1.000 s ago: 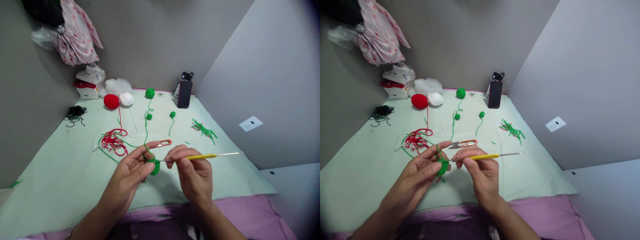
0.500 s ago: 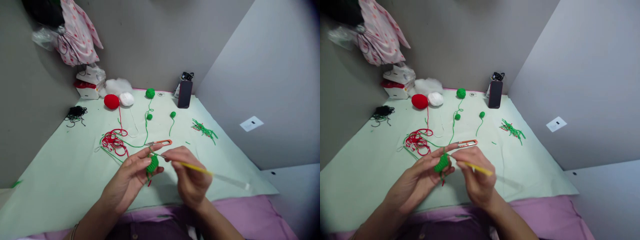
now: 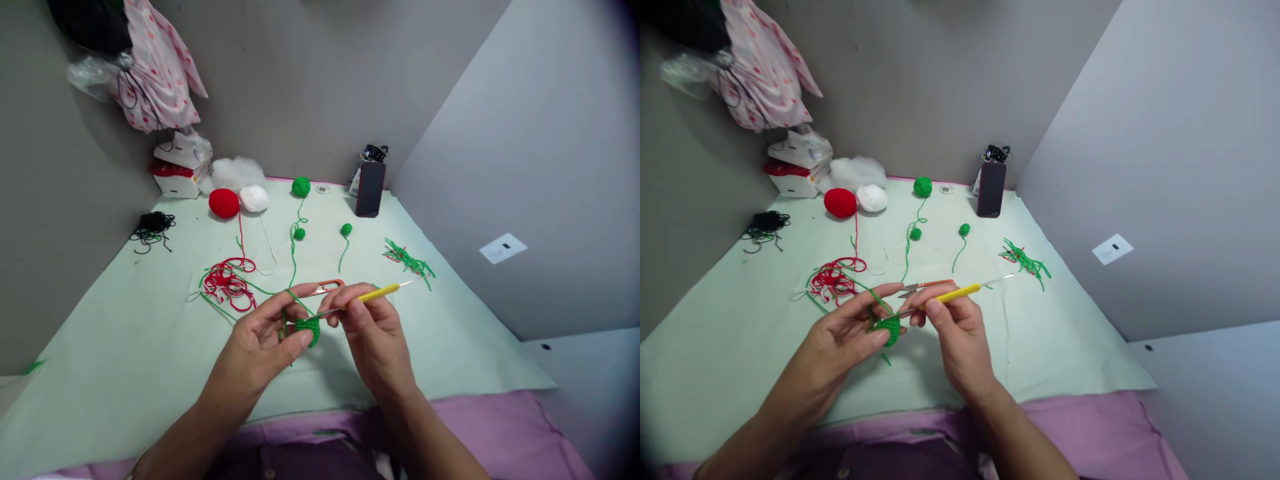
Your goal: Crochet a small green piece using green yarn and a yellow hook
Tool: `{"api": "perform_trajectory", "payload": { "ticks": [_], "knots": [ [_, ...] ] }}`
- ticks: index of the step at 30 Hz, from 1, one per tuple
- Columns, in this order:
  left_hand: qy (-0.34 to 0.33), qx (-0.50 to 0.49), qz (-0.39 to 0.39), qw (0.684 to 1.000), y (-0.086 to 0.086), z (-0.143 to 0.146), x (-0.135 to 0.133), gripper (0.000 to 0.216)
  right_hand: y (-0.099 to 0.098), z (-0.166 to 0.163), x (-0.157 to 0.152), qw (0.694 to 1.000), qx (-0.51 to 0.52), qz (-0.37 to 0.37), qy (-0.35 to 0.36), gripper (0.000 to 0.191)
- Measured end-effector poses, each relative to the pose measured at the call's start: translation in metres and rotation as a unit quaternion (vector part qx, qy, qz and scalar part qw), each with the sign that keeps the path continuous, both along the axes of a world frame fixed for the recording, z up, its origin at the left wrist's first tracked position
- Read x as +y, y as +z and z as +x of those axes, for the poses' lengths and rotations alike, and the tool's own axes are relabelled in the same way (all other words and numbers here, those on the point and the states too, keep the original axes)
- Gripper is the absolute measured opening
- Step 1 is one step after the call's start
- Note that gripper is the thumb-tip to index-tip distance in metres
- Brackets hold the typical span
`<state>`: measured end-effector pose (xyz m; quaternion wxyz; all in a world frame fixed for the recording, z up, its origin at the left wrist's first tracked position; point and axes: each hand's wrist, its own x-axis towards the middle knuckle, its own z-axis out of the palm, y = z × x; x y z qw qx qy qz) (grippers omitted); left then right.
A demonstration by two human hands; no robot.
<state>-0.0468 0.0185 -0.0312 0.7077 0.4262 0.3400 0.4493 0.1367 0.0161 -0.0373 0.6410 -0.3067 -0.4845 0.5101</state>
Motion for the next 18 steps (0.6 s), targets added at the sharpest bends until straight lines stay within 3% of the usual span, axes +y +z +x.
{"api": "perform_trajectory", "payload": {
  "ticks": [6, 18],
  "knots": [
    [0.033, 0.033, 0.020, 0.999, 0.004, 0.001, 0.000, 0.044, 0.001, 0.003, 0.000, 1.000, -0.014, -0.005, 0.020, 0.018],
    [0.113, 0.170, 0.109, 0.973, 0.008, 0.005, -0.003, 0.037, 0.010, 0.009, -0.012, 0.960, -0.227, 0.154, -0.059, 0.021]
  ]
}}
